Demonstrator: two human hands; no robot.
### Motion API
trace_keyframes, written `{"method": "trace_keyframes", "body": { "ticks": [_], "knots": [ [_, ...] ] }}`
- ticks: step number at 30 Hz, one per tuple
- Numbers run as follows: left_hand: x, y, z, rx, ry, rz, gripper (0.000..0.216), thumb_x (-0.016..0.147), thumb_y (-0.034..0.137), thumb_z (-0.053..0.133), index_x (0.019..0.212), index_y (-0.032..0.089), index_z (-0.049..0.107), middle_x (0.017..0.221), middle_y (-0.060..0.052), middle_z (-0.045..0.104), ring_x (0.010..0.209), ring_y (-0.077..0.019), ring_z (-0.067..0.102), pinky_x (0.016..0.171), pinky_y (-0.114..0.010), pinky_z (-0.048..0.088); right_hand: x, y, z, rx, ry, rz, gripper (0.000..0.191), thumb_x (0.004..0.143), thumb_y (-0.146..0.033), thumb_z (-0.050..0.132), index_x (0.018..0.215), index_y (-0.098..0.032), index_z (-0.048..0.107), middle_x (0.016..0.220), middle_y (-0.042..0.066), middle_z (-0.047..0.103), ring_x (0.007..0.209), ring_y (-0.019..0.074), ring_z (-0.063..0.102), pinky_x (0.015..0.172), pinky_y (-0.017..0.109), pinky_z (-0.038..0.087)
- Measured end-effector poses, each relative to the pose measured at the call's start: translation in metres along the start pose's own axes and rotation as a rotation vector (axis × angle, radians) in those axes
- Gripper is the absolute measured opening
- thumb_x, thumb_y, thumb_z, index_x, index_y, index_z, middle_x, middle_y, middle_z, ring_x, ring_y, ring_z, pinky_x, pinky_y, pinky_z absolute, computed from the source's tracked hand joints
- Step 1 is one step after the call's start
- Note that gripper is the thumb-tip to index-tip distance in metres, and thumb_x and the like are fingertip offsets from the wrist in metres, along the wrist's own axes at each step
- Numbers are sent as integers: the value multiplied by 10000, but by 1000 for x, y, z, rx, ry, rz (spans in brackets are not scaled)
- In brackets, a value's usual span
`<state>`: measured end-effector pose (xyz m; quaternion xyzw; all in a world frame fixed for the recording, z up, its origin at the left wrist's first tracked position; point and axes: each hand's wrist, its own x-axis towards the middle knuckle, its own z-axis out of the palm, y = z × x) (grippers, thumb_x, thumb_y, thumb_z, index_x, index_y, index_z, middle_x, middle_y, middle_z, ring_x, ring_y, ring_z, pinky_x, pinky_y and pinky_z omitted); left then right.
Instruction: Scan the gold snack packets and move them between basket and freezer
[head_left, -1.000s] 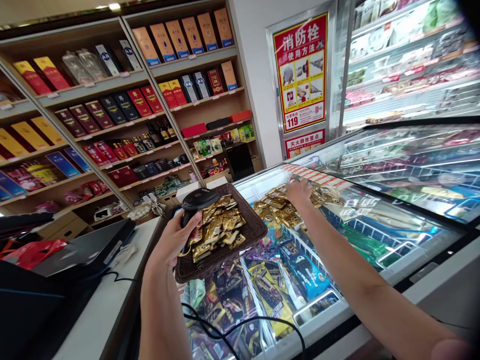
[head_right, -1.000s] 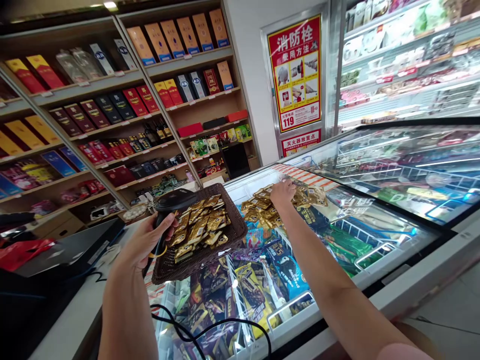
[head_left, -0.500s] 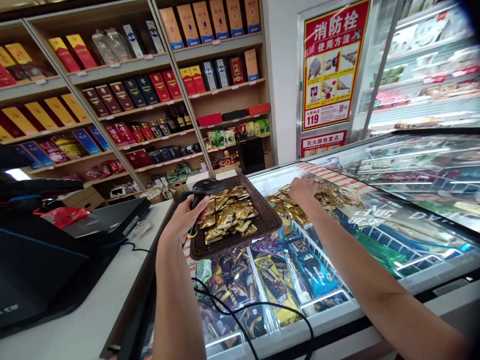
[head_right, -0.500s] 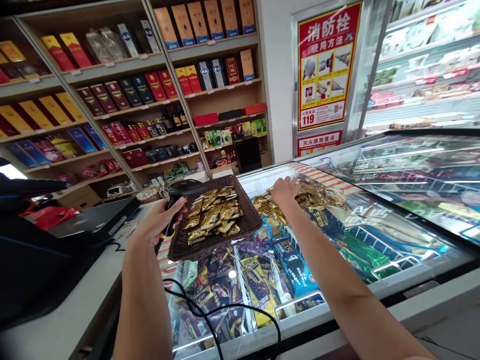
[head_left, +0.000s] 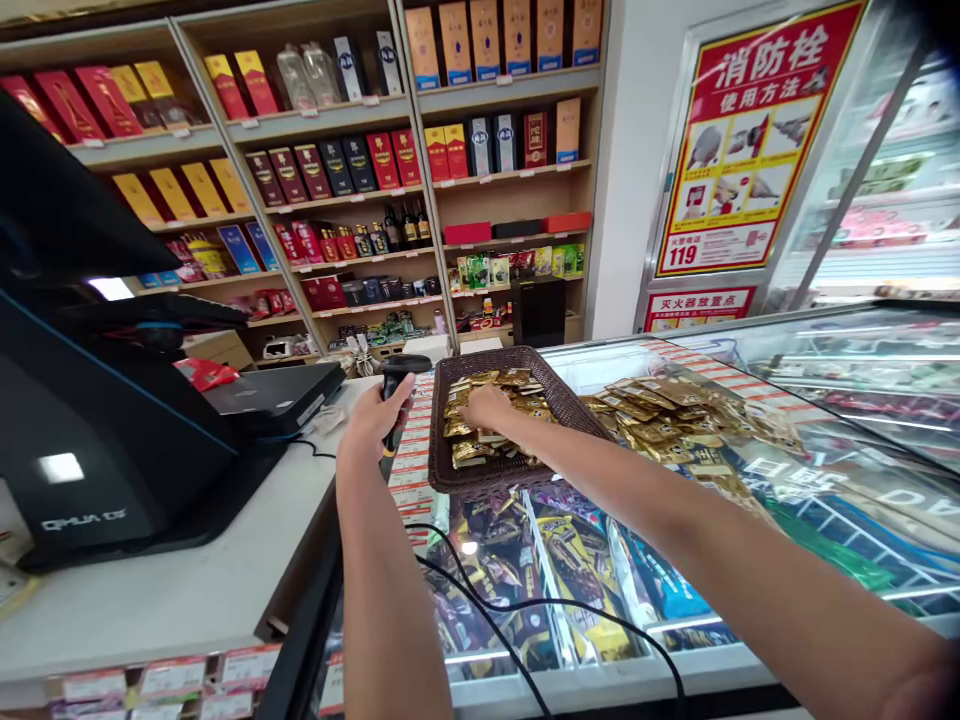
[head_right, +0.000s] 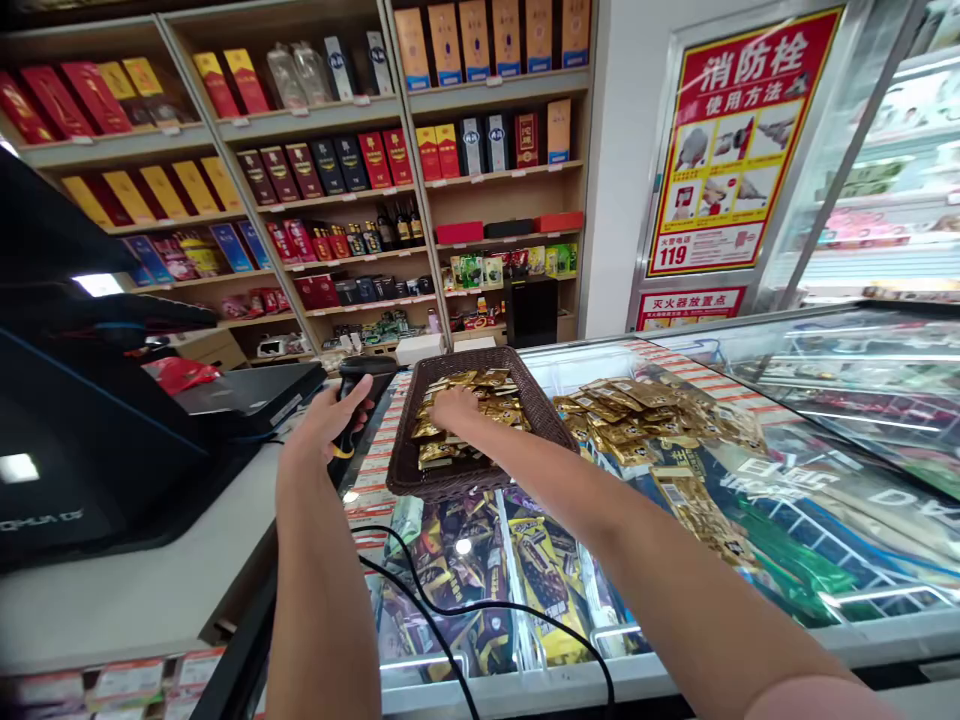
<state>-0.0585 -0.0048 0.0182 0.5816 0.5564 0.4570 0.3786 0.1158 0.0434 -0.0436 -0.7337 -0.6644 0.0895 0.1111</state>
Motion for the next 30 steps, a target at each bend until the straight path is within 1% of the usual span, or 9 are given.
{"method": "trace_keyframes", "body": {
  "ticks": [4, 8, 12, 16, 19, 21, 24, 27, 30],
  "knots": [
    [-6, 6, 4, -24, -52, 22, 534, 622, 685, 712, 728, 183, 562, 667, -5, 599, 511, -94, 463, 490, -230, 371, 20, -9, 16, 77, 98, 172, 603, 827, -545, 636, 1195, -69, 664, 1322, 257, 559, 1264, 374, 489, 1001, 464, 391],
    [-13, 12, 8, -22, -89, 56, 531, 645, 687, 696, 706, 184, 538, 611, 11, 561, 486, -85, 432, 465, -220, 345, 26, -5, 16, 199, 49, 229, 416, 818, -324, 692, 1149, -72, 668, 1232, 258, 619, 1196, 349, 563, 950, 458, 435],
    [-15, 14, 10, -12, -101, 39, 538, 622, 689, 711, 704, 188, 533, 602, 15, 552, 482, -88, 433, 460, -222, 346, 18, 12, -2, 258, 2, 175, 286, 766, -246, 738, 1008, -101, 689, 1095, 203, 694, 1038, 317, 655, 820, 392, 510],
    [-17, 21, 13, 14, -113, 59, 535, 625, 687, 708, 732, 186, 552, 646, 5, 581, 502, -90, 452, 481, -225, 368, -1, 44, -27, 329, 59, 124, 171, 736, -150, 740, 892, -114, 678, 1079, 213, 695, 1112, 335, 629, 856, 348, 500],
    [-23, 34, 21, 59, -126, 75, 507, 635, 662, 720, 736, 191, 560, 646, 2, 585, 515, -102, 469, 474, -227, 361, -22, 78, -42, 463, 33, 142, 84, 759, -110, 705, 785, -134, 628, 838, 158, 722, 906, 288, 709, 767, 311, 531],
    [-28, 43, 29, 78, -140, 71, 494, 636, 650, 728, 748, 198, 562, 678, -2, 600, 530, -108, 482, 466, -225, 357, -37, 104, -48, 610, 19, 148, 112, 800, -105, 663, 767, -161, 572, 753, 81, 706, 733, 210, 723, 669, 258, 542],
    [-33, 51, 44, 103, -205, 93, 507, 636, 665, 719, 763, 201, 557, 709, 1, 607, 526, -101, 469, 454, -219, 351, -55, 141, -55, 954, 23, 156, 207, 811, -65, 643, 729, -176, 490, 711, 3, 659, 601, 136, 699, 573, 197, 534],
    [-33, 51, 55, 117, -279, 142, 523, 635, 673, 714, 778, 196, 552, 703, 14, 599, 525, -93, 457, 467, -212, 364, -63, 169, -63, 1267, 42, 141, 261, 806, -34, 644, 684, -170, 457, 628, -28, 596, 533, 112, 663, 567, 213, 562],
    [-31, 50, 59, 113, -314, 179, 512, 663, 661, 704, 808, 193, 557, 735, 14, 600, 561, -97, 478, 492, -205, 379, -63, 186, -72, 1368, 70, 87, 257, 824, -28, 618, 677, -167, 459, 602, -19, 594, 545, 118, 658, 584, 251, 594]
  ]
}}
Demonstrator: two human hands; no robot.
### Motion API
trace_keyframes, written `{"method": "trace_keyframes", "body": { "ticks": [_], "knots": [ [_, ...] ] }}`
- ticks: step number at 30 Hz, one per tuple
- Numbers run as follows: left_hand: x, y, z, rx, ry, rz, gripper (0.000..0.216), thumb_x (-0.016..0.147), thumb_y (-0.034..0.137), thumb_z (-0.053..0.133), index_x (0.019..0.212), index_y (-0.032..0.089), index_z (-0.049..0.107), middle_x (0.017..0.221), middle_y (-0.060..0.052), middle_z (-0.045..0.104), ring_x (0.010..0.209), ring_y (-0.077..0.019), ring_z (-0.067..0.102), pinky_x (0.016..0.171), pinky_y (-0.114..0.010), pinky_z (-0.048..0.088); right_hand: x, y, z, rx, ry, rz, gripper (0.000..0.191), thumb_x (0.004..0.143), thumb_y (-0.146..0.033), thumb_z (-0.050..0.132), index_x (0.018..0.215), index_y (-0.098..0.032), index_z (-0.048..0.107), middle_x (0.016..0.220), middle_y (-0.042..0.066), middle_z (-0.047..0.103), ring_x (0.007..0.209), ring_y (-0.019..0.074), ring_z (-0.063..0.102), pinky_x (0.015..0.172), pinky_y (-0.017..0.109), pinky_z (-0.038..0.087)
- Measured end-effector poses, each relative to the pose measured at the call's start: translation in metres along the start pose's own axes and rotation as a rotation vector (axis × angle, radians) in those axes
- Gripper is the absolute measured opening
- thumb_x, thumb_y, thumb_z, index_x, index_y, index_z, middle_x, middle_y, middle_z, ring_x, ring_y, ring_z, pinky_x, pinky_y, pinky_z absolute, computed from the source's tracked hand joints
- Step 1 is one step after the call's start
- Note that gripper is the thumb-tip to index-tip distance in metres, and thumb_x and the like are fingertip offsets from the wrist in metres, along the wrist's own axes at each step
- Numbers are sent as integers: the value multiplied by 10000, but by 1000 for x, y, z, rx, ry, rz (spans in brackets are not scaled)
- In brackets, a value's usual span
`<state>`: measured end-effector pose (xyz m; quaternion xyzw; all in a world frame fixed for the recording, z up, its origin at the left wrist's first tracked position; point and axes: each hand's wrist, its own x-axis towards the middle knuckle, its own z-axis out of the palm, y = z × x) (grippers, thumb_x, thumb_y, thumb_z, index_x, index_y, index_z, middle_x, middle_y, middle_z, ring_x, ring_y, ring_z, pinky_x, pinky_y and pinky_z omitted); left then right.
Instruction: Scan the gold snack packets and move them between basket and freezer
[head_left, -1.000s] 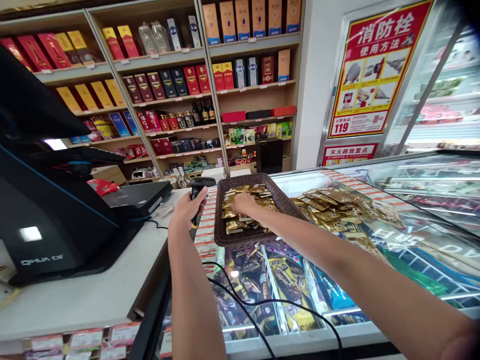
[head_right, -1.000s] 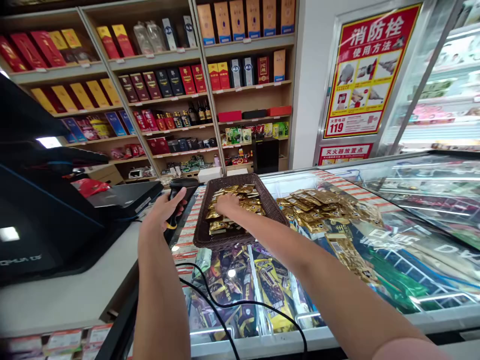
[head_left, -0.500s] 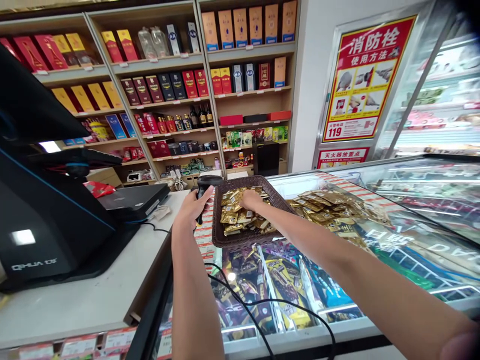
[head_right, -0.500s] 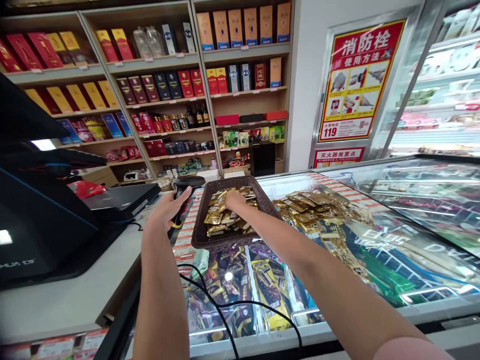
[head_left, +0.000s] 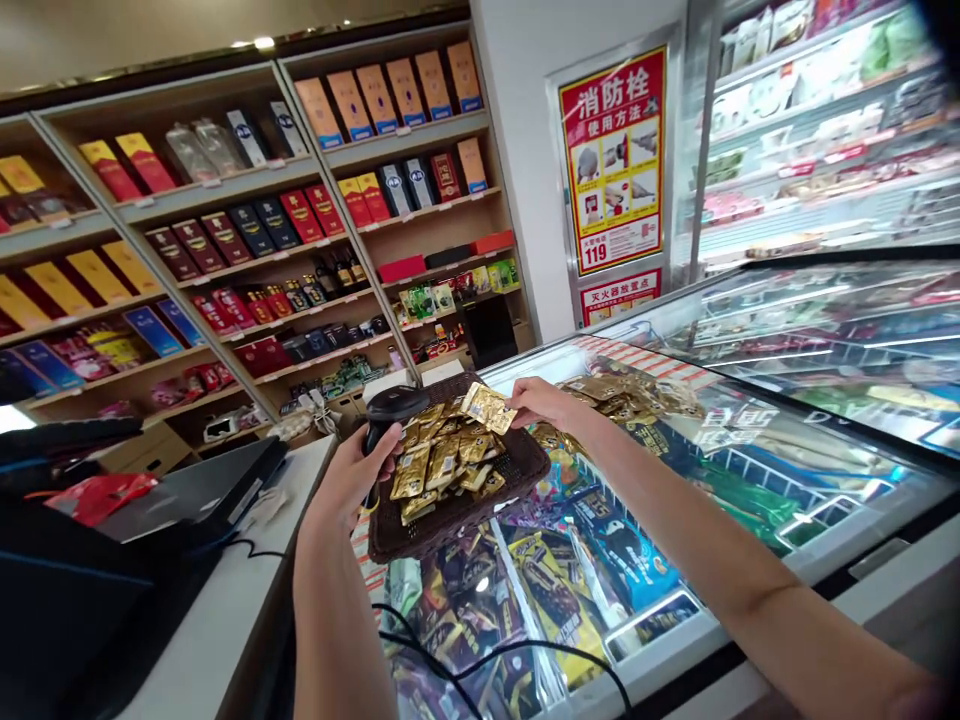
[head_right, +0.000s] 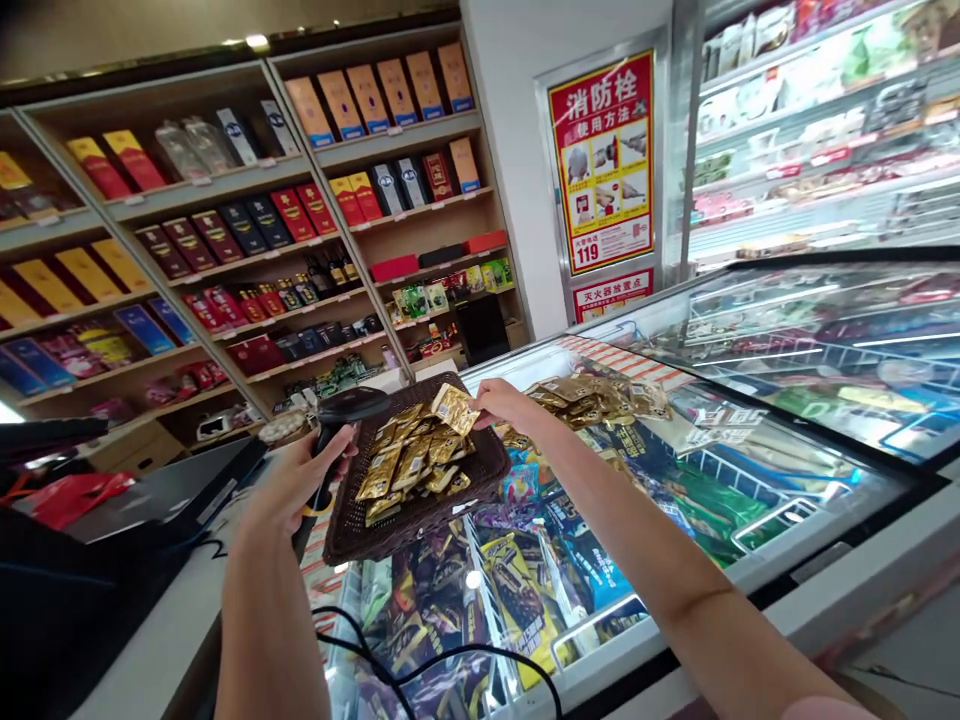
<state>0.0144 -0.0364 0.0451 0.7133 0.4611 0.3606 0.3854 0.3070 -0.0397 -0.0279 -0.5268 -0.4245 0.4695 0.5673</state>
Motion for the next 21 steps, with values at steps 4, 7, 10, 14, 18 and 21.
{"method": "trace_keyframes", "body": {
  "ticks": [4, 7, 10, 14, 18, 21],
  "knots": [
    [-4, 4, 0, -15, -63, 20, 469, 724, 644, 668, 817, 197, 561, 726, 20, 574, 568, -98, 473, 495, -200, 366, 2, -9, -11, 6, -7, -39, 242, 838, -43, 607, 675, -164, 475, 616, 3, 619, 557, 132, 662, 582, 274, 607],
    [-9, 10, 2, -13, -95, 23, 463, 734, 648, 656, 791, 198, 560, 694, 26, 542, 555, -102, 456, 489, -204, 354, -1, -13, -16, 45, -31, -48, 255, 831, -55, 627, 658, -165, 476, 615, 7, 617, 557, 131, 655, 594, 287, 612],
    [-12, 14, 5, 9, -113, 36, 465, 723, 645, 669, 799, 198, 569, 722, 21, 563, 576, -106, 466, 504, -206, 356, -4, -16, -19, 85, -51, -42, 260, 803, -28, 643, 651, -163, 480, 598, -5, 602, 539, 123, 640, 589, 282, 610],
    [-10, 14, 7, 48, -126, 37, 475, 723, 644, 670, 808, 186, 580, 683, 21, 559, 570, -105, 457, 507, -206, 342, -7, -19, -21, 107, -40, -31, 257, 797, -6, 620, 645, -160, 483, 567, -23, 566, 506, 111, 604, 579, 297, 609],
    [-9, 12, 7, 48, -135, 43, 463, 742, 629, 665, 832, 185, 574, 711, 12, 568, 575, -104, 462, 501, -208, 343, -8, -20, -20, 86, -24, -30, 252, 807, -18, 612, 646, -162, 482, 580, -20, 562, 513, 104, 593, 595, 301, 609],
    [-11, 15, 10, 68, -128, 27, 475, 738, 642, 660, 831, 184, 578, 704, 2, 578, 575, -112, 482, 507, -216, 362, -9, -21, -20, 54, -18, -37, 238, 804, -27, 612, 657, -164, 485, 623, -4, 591, 550, 116, 618, 605, 296, 607]
  ]
}}
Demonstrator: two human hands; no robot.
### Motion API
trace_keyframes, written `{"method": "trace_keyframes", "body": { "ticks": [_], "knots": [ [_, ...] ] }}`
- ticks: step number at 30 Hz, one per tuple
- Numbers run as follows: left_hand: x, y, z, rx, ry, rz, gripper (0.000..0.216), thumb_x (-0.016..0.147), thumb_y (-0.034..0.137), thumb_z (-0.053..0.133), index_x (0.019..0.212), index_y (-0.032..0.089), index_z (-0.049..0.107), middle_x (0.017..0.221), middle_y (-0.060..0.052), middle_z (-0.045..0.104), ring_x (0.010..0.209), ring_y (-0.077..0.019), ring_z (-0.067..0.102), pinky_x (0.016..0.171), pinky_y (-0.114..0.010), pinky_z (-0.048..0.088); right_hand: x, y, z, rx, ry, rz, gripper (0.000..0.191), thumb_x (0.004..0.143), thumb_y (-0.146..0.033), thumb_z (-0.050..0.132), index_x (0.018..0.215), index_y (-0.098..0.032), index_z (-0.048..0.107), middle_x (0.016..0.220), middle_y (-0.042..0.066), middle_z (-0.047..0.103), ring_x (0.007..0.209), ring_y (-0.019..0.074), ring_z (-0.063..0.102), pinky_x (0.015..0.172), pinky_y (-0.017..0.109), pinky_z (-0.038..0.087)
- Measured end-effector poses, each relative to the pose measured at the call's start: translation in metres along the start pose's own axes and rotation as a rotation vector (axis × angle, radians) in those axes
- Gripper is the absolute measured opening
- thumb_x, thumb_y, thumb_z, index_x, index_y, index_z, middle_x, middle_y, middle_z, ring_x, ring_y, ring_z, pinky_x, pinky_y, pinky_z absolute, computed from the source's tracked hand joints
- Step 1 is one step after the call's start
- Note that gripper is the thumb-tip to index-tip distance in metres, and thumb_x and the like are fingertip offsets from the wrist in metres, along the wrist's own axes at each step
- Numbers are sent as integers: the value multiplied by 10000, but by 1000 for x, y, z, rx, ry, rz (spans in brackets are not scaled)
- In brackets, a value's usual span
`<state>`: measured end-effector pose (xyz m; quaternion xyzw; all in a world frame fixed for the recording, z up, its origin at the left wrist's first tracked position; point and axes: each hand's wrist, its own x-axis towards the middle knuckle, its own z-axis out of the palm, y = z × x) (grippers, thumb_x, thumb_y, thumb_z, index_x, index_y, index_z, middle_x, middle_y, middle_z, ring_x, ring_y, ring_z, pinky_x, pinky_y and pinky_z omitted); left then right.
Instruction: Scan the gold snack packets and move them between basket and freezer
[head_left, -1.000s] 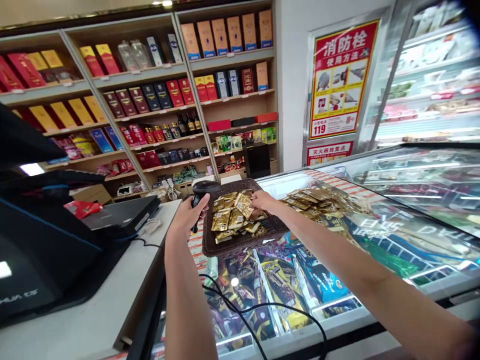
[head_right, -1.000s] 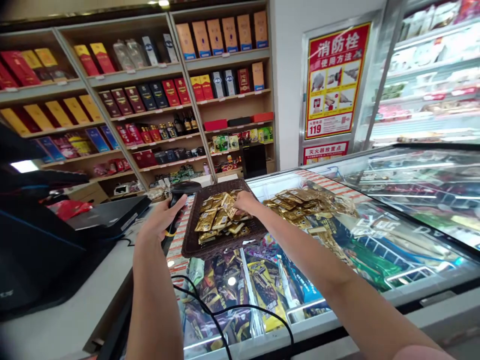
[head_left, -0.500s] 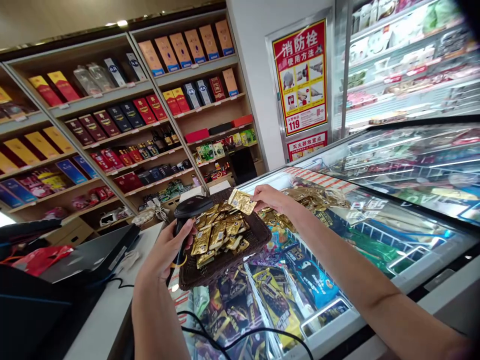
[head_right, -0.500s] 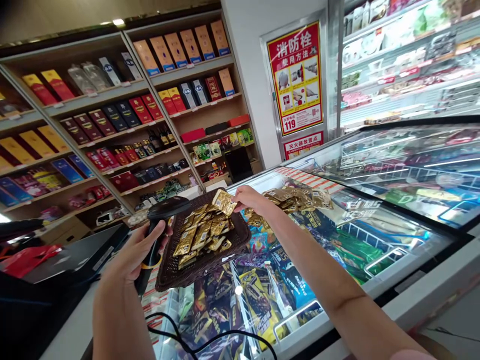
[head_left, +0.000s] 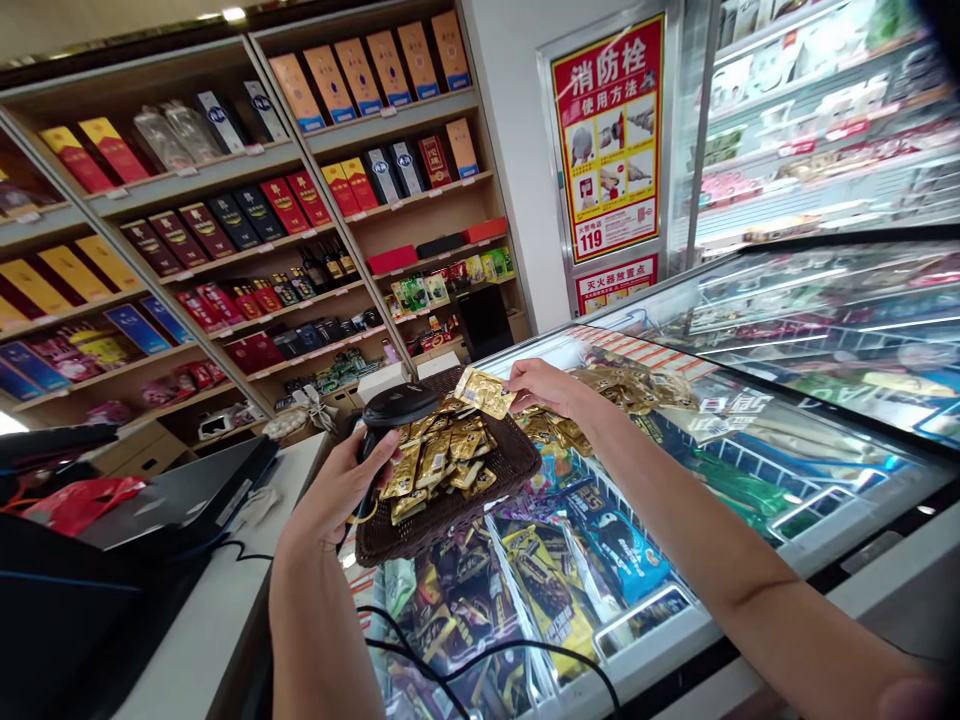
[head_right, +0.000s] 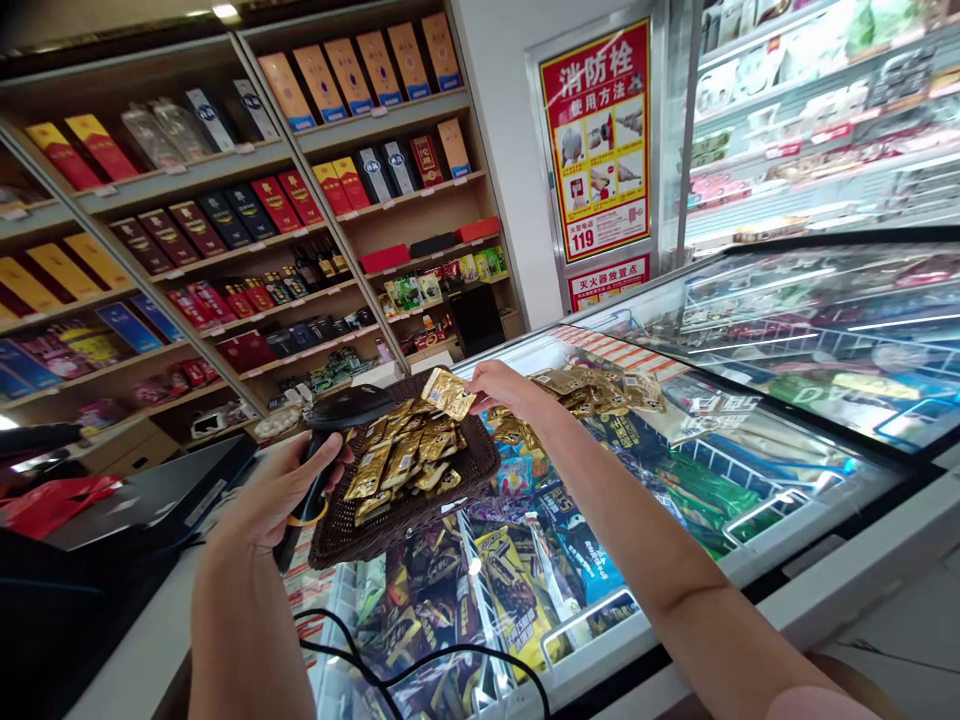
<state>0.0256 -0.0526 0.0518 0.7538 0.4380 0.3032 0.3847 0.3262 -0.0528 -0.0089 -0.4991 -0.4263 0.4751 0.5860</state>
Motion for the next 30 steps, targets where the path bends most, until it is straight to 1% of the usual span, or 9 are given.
{"method": "trace_keyframes", "body": {
  "ticks": [3, 7, 12, 18, 24, 30],
  "knots": [
    [-1, 4, 5, 9, 7, -1, 490, 707, 660, 670, 814, 190, 583, 710, 3, 593, 556, -110, 489, 513, -223, 376, -2, -2, 0, -18, 9, -9, 231, 808, -18, 587, 666, -167, 481, 644, 5, 608, 565, 123, 630, 600, 289, 601],
    [1, 5, 8, 27, -10, 3, 491, 686, 664, 682, 770, 190, 588, 658, 15, 583, 517, -100, 470, 489, -219, 349, -4, -3, 0, -38, 2, -20, 208, 814, -46, 590, 681, -170, 488, 649, 11, 619, 564, 131, 633, 589, 282, 592],
    [4, -1, 6, 19, -33, 8, 483, 705, 657, 671, 770, 189, 572, 647, 18, 561, 537, -107, 472, 505, -223, 359, -1, 0, -1, -59, 10, -24, 197, 793, -59, 607, 678, -171, 494, 645, 3, 603, 571, 130, 625, 593, 284, 591],
    [6, -5, 5, 37, -47, 33, 454, 745, 631, 655, 799, 191, 556, 670, 12, 550, 562, -109, 455, 504, -220, 348, -2, -1, 0, -68, 14, -29, 201, 811, -52, 579, 674, -169, 490, 646, 4, 582, 604, 128, 625, 596, 280, 594],
    [4, 0, 7, 20, -47, 24, 461, 718, 636, 673, 791, 200, 542, 670, 15, 550, 547, -108, 453, 489, -221, 334, -4, -3, 0, -61, 20, -23, 206, 817, -36, 574, 681, -165, 487, 639, 7, 581, 589, 126, 621, 589, 281, 598],
    [0, 5, 8, 51, -63, 35, 465, 731, 642, 654, 736, 200, 507, 595, 37, 502, 533, -106, 420, 502, -223, 317, -4, -4, -2, -53, 14, -29, 223, 814, -45, 600, 670, -170, 485, 642, 3, 596, 587, 132, 621, 597, 304, 607]
  ]
}}
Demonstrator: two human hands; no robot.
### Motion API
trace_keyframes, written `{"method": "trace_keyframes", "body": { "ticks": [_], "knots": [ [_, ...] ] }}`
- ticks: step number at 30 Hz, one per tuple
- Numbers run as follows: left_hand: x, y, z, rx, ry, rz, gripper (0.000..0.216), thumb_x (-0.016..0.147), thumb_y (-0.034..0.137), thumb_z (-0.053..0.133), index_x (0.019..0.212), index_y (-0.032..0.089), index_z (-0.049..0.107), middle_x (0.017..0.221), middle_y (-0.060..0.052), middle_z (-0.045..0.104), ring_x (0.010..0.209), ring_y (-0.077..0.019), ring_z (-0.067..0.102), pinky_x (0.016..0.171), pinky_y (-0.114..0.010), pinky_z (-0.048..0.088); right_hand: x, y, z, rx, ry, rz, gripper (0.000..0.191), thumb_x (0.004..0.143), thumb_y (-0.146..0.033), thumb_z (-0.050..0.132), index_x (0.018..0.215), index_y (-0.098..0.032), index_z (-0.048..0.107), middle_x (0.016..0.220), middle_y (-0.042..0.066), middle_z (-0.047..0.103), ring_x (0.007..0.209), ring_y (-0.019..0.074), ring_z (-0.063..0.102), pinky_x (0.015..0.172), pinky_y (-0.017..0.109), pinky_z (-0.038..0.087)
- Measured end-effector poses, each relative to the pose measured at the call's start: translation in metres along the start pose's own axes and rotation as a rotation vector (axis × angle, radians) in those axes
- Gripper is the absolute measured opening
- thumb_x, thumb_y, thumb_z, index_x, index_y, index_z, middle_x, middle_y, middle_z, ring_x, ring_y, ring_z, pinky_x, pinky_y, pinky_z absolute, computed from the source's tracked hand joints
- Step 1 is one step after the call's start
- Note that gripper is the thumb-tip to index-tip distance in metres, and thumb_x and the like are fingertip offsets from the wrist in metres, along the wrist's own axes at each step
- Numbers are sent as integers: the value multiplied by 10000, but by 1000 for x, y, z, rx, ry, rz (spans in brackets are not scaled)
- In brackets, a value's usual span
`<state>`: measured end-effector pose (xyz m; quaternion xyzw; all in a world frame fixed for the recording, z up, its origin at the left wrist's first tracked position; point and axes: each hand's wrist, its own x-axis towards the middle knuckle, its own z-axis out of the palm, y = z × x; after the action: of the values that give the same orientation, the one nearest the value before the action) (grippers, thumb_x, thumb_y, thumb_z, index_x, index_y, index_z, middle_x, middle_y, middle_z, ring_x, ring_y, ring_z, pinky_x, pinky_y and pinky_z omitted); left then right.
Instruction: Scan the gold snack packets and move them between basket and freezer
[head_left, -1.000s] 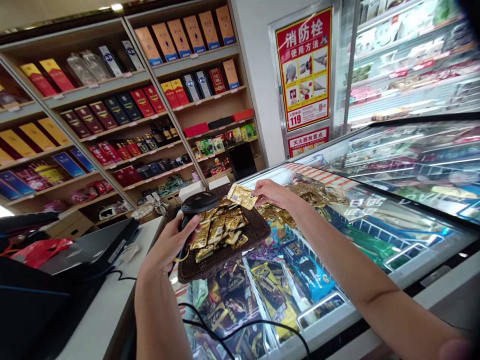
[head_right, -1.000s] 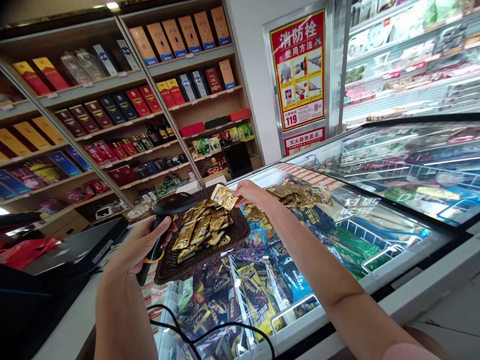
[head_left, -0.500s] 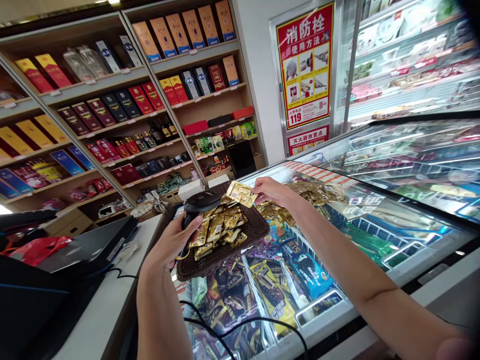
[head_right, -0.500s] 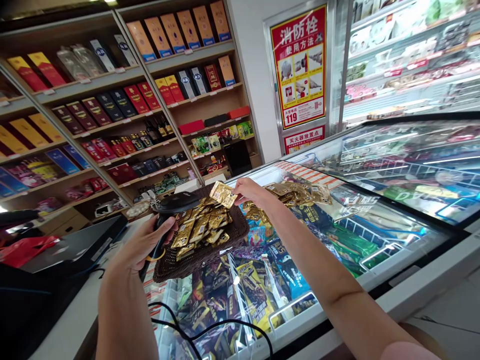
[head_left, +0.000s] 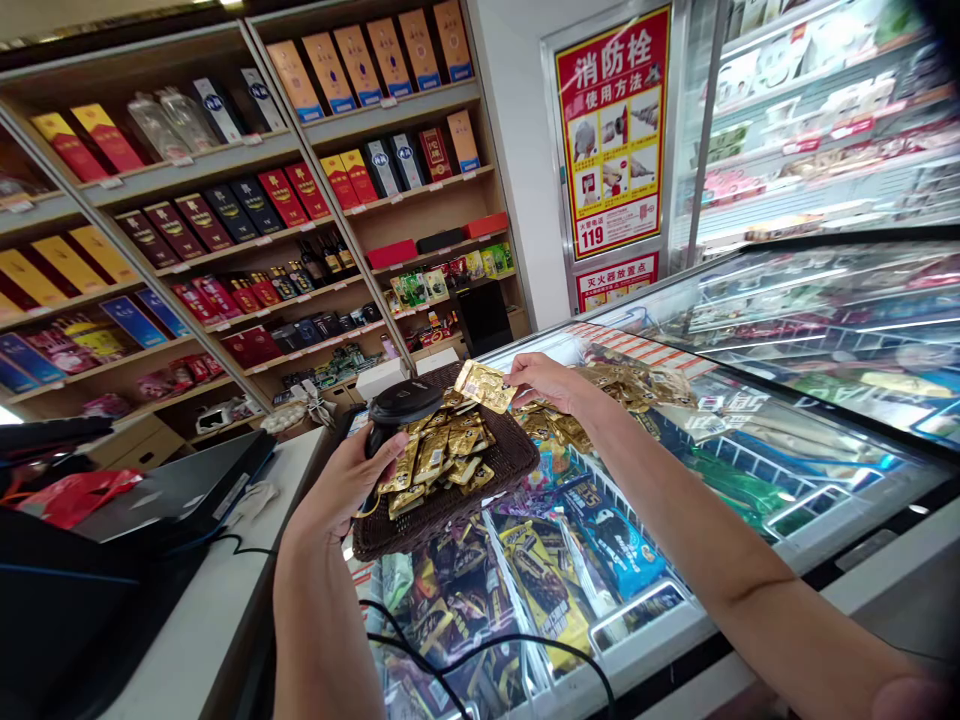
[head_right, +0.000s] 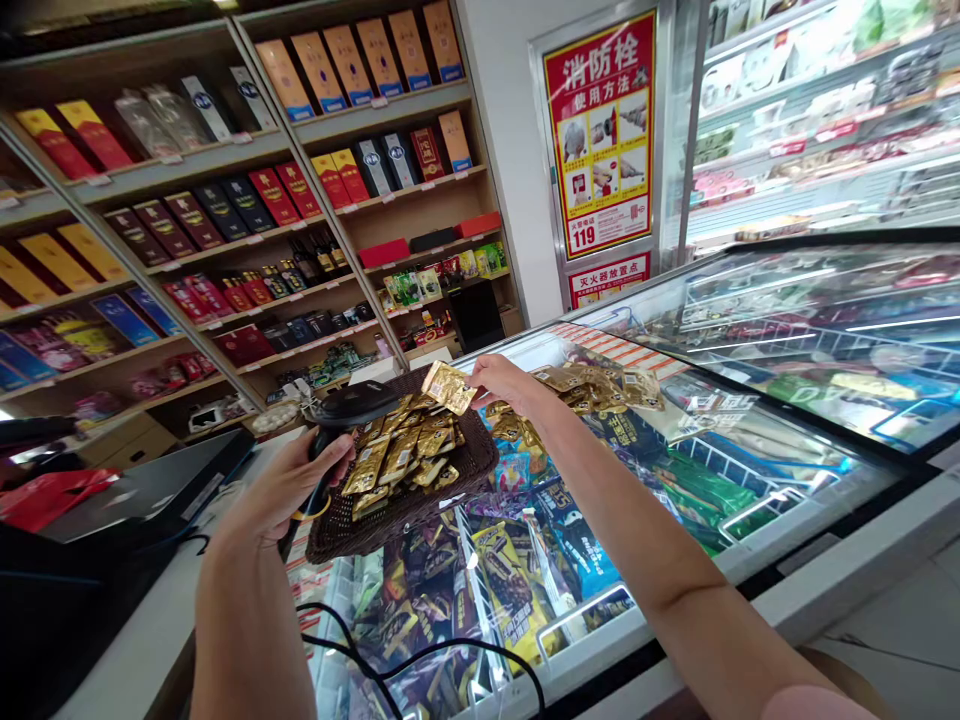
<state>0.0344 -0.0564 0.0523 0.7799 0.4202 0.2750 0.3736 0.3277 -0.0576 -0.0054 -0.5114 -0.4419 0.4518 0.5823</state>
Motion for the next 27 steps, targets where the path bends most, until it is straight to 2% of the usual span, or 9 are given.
{"method": "trace_keyframes", "body": {
  "ticks": [7, 24, 27],
  "knots": [
    [1, -2, 0, -43, -11, -16, 462, 745, 631, 653, 820, 190, 537, 671, 30, 536, 556, -98, 439, 525, -221, 327, 0, -2, -2, -21, 22, 11, 232, 840, -59, 583, 670, -171, 471, 644, 3, 600, 553, 124, 623, 577, 278, 592],
    [3, -1, 2, -50, -41, -33, 465, 755, 639, 644, 847, 193, 548, 673, 31, 541, 556, -96, 420, 524, -218, 310, 2, -1, -6, -46, 16, -5, 201, 819, -78, 598, 692, -175, 476, 670, -6, 592, 591, 122, 618, 617, 299, 601],
    [2, 0, 2, -44, -32, -36, 471, 745, 647, 646, 842, 196, 550, 678, 30, 542, 552, -100, 423, 522, -223, 316, 4, 1, -11, -90, 59, -15, 212, 823, -96, 601, 690, -183, 461, 668, -8, 584, 605, 130, 620, 609, 299, 596]
  ]
}}
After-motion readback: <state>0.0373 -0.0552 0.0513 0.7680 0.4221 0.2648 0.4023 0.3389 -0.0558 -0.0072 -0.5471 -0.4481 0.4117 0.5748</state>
